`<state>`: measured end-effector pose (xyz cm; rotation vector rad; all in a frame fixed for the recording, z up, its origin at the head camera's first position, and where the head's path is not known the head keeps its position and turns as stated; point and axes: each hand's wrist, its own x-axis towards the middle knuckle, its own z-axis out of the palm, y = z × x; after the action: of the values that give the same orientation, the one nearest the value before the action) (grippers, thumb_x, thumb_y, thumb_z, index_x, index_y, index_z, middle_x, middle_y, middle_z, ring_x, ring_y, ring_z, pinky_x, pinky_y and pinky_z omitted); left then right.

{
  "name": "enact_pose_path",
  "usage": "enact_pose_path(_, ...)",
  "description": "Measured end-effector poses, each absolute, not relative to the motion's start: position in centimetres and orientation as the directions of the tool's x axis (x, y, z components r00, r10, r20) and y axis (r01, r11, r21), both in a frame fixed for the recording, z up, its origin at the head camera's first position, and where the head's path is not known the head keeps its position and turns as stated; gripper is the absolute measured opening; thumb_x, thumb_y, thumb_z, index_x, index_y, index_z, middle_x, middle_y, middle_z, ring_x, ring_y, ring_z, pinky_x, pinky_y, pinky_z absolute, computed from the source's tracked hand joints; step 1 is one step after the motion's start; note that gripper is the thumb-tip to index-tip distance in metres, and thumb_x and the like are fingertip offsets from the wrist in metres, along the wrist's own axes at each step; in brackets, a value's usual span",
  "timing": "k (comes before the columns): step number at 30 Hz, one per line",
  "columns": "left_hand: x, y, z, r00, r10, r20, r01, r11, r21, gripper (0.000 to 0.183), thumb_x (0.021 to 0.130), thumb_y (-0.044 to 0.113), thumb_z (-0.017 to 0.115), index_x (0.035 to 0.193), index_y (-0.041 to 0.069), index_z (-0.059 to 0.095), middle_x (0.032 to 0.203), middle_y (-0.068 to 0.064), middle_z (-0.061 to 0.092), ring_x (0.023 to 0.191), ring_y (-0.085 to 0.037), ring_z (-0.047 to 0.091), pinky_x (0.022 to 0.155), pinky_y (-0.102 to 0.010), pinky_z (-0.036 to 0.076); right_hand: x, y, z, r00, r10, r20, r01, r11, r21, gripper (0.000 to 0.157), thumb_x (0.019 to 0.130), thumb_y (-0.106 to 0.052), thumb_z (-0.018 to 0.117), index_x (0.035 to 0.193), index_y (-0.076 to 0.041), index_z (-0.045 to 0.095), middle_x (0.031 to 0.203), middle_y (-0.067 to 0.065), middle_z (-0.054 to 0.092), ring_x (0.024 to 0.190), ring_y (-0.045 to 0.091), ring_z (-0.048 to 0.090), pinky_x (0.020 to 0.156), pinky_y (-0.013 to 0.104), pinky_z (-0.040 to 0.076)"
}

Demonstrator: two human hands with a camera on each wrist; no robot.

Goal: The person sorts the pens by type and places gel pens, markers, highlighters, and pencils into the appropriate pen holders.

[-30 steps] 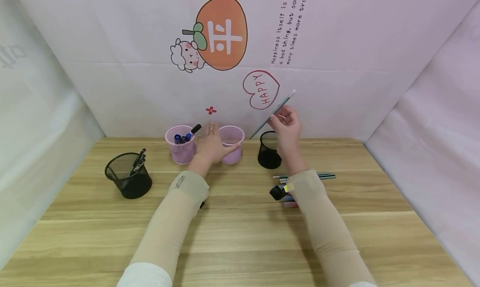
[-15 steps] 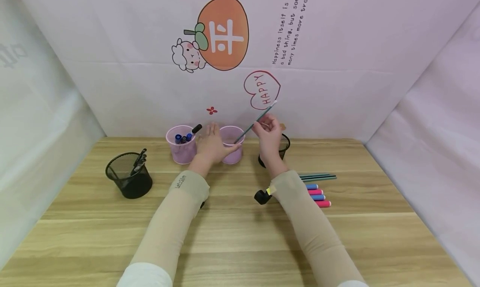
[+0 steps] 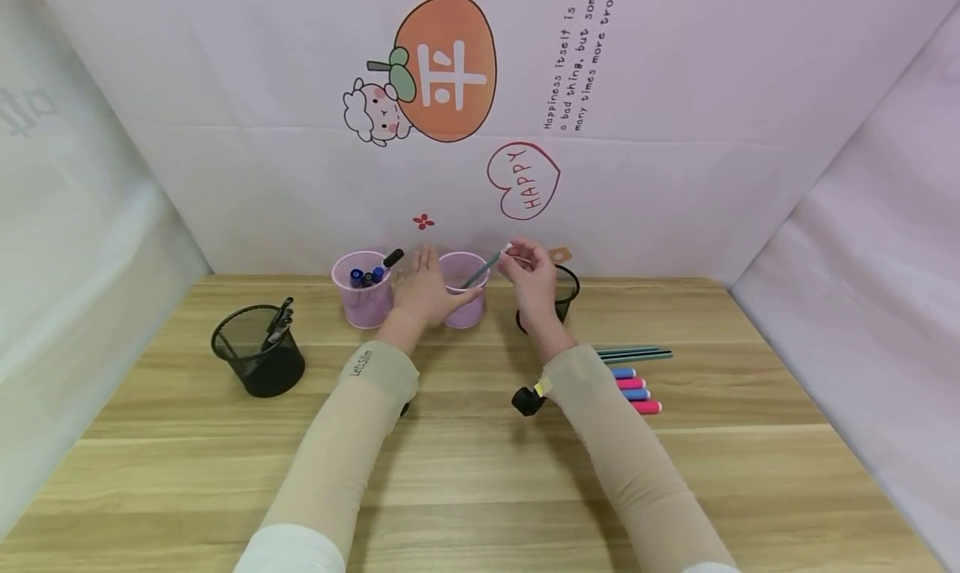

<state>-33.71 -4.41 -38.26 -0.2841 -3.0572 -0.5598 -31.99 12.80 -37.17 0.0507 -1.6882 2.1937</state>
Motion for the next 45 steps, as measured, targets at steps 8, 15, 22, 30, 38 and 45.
enact_pose_path(8,-33.6,-4.4,-38.2,-0.983,0.176,0.054,0.184,0.915,0.359,0.121,0.088,0.078,0.055,0.161,-0.006,0.009,0.169,-0.023,0.01,0.156,-0.035,0.007,0.121,-0.061,0.018,-32.0,14.4,-36.8,-0.916,0.308,0.257,-0.32,-0.171,-0.932,0.023,0.095,0.011,0.064,0.118,0.008,0.062,0.101,0.006,0.061,0.087,0.013,0.064,0.085,0.025,0.058)
enact_pose_path(15,-33.6,-4.4,-38.2,-0.982,0.179,0.055,0.187,0.915,0.357,0.122,0.088,0.081,0.052,0.162,-0.005,0.008,0.169,-0.022,0.01,0.156,-0.034,0.007,0.12,-0.062,0.018,-32.1,15.5,-36.2,-0.913,0.303,0.272,-0.326,-0.143,-0.935,0.02,0.095,0.009,0.065,0.114,0.005,0.065,0.099,0.005,0.063,0.084,0.011,0.065,0.083,0.026,0.059)
enact_pose_path(22,-33.8,-4.4,-38.5,-0.982,0.179,0.056,0.187,0.916,0.354,0.122,0.087,0.083,0.05,0.162,-0.005,0.009,0.169,-0.022,0.01,0.156,-0.034,0.007,0.12,-0.062,0.019,-31.7,16.3,-35.6,-0.939,0.223,0.263,-0.299,-0.143,-0.944,0.025,0.097,0.006,0.063,0.121,0.011,0.061,0.104,0.007,0.066,0.09,0.014,0.066,0.084,0.025,0.058)
enact_pose_path(30,-33.7,-4.4,-38.3,-0.983,0.173,0.057,0.182,0.917,0.355,0.122,0.087,0.082,0.051,0.162,-0.004,0.009,0.169,-0.021,0.01,0.156,-0.034,0.008,0.12,-0.063,0.018,-30.9,17.6,-34.7,-0.94,0.114,0.321,-0.331,-0.088,-0.939,0.032,0.103,-0.001,0.059,0.13,0.016,0.055,0.113,0.015,0.067,0.094,0.014,0.066,0.087,0.027,0.058)
enact_pose_path(38,-33.6,-4.4,-38.2,-0.983,0.174,0.06,0.184,0.919,0.349,0.122,0.087,0.083,0.05,0.162,-0.004,0.01,0.169,-0.022,0.012,0.156,-0.034,0.009,0.119,-0.064,0.019,-30.1,19.6,-34.3,-0.925,0.028,0.378,-0.378,0.002,-0.926,0.032,0.104,-0.001,0.057,0.131,0.016,0.054,0.116,0.021,0.066,0.095,0.015,0.067,0.088,0.03,0.058)
enact_pose_path(45,-33.6,-4.4,-38.3,-0.982,0.177,0.059,0.186,0.918,0.351,0.122,0.087,0.083,0.049,0.162,-0.004,0.01,0.169,-0.022,0.011,0.156,-0.035,0.009,0.119,-0.064,0.019,-29.9,22.1,-34.5,-0.908,0.022,0.419,-0.418,0.012,-0.908,0.026,0.103,-0.002,0.058,0.125,0.014,0.059,0.103,0.003,0.072,0.093,0.014,0.068,0.083,0.028,0.059)
